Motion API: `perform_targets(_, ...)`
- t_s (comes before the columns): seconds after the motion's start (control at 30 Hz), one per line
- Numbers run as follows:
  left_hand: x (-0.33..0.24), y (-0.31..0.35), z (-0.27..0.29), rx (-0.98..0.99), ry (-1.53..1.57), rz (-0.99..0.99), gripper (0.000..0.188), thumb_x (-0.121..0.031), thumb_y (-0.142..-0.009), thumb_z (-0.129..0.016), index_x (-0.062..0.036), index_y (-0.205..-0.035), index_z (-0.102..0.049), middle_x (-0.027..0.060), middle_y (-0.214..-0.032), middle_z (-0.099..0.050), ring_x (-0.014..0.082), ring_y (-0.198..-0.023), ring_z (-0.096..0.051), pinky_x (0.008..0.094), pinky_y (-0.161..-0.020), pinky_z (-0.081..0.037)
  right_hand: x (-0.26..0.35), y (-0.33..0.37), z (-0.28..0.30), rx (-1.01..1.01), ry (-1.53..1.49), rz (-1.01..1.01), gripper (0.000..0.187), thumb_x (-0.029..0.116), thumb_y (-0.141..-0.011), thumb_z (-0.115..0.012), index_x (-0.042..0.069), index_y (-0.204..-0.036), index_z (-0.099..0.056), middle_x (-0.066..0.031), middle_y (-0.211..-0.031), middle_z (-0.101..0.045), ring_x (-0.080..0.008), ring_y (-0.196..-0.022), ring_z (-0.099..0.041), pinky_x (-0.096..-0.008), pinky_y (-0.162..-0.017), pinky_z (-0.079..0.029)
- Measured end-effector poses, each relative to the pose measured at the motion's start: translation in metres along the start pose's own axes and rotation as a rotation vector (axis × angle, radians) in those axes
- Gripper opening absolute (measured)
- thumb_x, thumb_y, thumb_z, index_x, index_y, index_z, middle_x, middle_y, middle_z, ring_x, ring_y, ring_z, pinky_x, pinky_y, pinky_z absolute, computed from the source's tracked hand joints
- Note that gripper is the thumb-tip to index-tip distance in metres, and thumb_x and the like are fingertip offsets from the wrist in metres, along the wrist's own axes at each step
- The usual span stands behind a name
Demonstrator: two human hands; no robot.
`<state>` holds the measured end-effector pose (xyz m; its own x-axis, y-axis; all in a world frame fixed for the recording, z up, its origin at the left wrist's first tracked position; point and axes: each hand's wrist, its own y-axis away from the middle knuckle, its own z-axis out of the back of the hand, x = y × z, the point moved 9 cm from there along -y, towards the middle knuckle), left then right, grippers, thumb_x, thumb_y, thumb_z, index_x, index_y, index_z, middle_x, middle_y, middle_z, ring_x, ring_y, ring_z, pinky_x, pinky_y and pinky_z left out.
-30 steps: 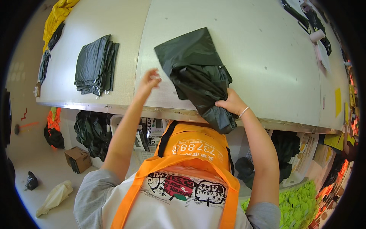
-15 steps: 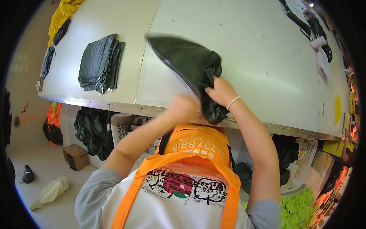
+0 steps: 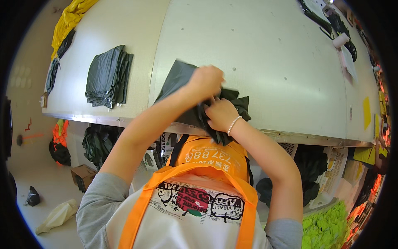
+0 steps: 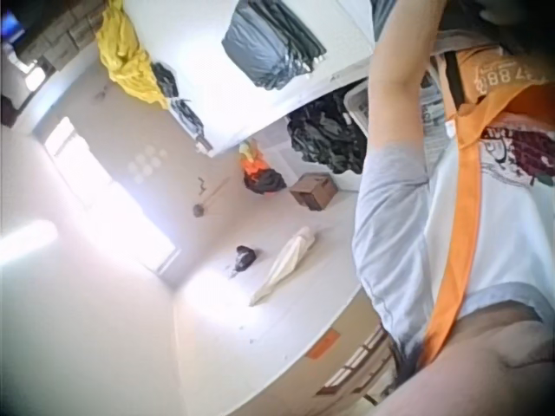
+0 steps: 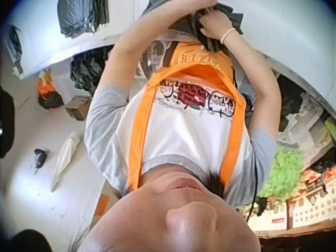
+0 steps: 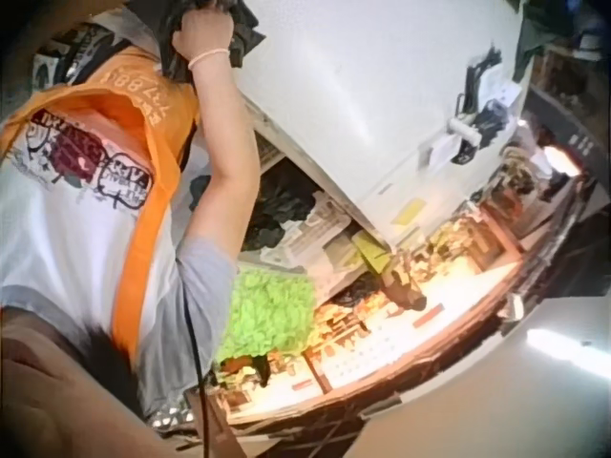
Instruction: The person folds a dark green jacket on a white table, aligning edges and smoothing the fabric. They then unfold the jacket, lay it flat, and fasten multiple snap buttons along the front and sleeves.
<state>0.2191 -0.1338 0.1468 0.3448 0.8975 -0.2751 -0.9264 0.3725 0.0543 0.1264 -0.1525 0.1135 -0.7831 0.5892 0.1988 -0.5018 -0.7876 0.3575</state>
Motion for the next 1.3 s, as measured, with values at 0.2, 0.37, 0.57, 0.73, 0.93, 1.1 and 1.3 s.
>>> perform_targets(0.2,-0.036,0.055,0.020,-0.352,0.196,-0.275,0.009,-0.013,-0.072,-0.065,-0.0094,-0.080,-0.064,0.0045,-0.088,-0.061,0.0247,-0.090,-0.059,0.0353,-0.075,-0.047,-0.053,-0.009,-0.001,-0.380,-0.239,-0.323,0.031,0.029,-0.078,-0.059,0.010,-0.101,-0.064,-0.0148,-0.092,-0.066,-0.0288,-0.090,-0.063,-0.0404,-0.075,-0.050)
perform_targets(0.37,0.056,0.133,0.008,-0.673,0.756,-0.086,0.064,-0.002,-0.070,-0.059,-0.0032,-0.131,-0.042,0.0199,-0.136,-0.040,0.0338,-0.121,-0.045,0.0405,-0.105,-0.032,-0.117,0.029,0.014,-0.945,-0.762,-0.419,0.040,0.024,-0.070,-0.070,0.003,-0.103,-0.061,-0.0202,-0.095,-0.065,-0.0376,-0.089,-0.061,-0.0406,-0.076,-0.049)
perform_targets(0.57,0.081,0.096,-0.115,-0.452,1.159,0.290,0.056,-0.003,-0.079,-0.058,0.0019,-0.132,-0.042,0.0207,-0.128,-0.050,0.0276,-0.116,-0.050,0.0353,-0.098,-0.038,-0.126,0.021,0.023,-0.967,-1.148,-0.448,0.042,0.014,-0.072,-0.072,-0.004,-0.107,-0.058,-0.0158,-0.108,-0.063,-0.0232,-0.099,-0.059,-0.0314,-0.087,-0.044)
perform_targets(0.73,0.047,0.096,-0.141,-0.416,1.385,0.244,0.035,-0.005,-0.085,-0.062,-0.0031,-0.119,-0.056,0.0058,-0.112,-0.060,0.0118,-0.100,-0.052,0.0282,-0.085,-0.044,-0.099,-0.009,0.057,-0.628,-0.748,-0.737,0.057,0.041,-0.076,-0.068,-0.007,-0.104,-0.059,-0.0275,-0.093,-0.064,-0.0432,-0.088,-0.061,-0.0402,-0.078,-0.049)
perform_targets(0.93,0.038,0.110,-0.209,-0.129,2.423,0.627,0.041,-0.022,-0.093,-0.055,-0.0124,-0.132,-0.045,0.0065,-0.133,-0.050,0.0225,-0.117,-0.053,0.0404,-0.094,-0.049,-0.108,-0.026,0.016,-0.447,-0.510,-0.528,0.042,0.034,-0.092,-0.047,-0.003,-0.111,-0.054,-0.0285,-0.089,-0.063,-0.0458,-0.081,-0.059,-0.0498,-0.073,-0.048)
perform_targets(1.1,0.017,0.093,-0.175,-0.256,2.492,0.388,0.041,-0.026,-0.095,-0.051,-0.0127,-0.133,-0.043,0.0053,-0.135,-0.049,0.0215,-0.120,-0.050,0.0388,-0.099,-0.045,-0.097,-0.019,0.007,-0.171,0.089,-0.511,0.032,0.019,-0.089,-0.050,0.002,-0.114,-0.055,-0.0148,-0.076,-0.065,-0.0309,-0.072,-0.065,-0.0429,-0.062,-0.053)
perform_targets(1.3,0.011,0.095,-0.193,-0.085,2.409,0.558,0.044,-0.032,-0.098,-0.043,-0.0145,-0.137,-0.038,0.0056,-0.140,-0.044,0.0217,-0.127,-0.044,0.0386,-0.106,-0.038,-0.038,-0.036,0.049,-0.429,0.355,-0.322,0.020,0.010,-0.082,-0.053,0.004,-0.098,-0.064,-0.0156,-0.083,-0.067,-0.0263,-0.072,-0.067,-0.0347,-0.062,-0.054)
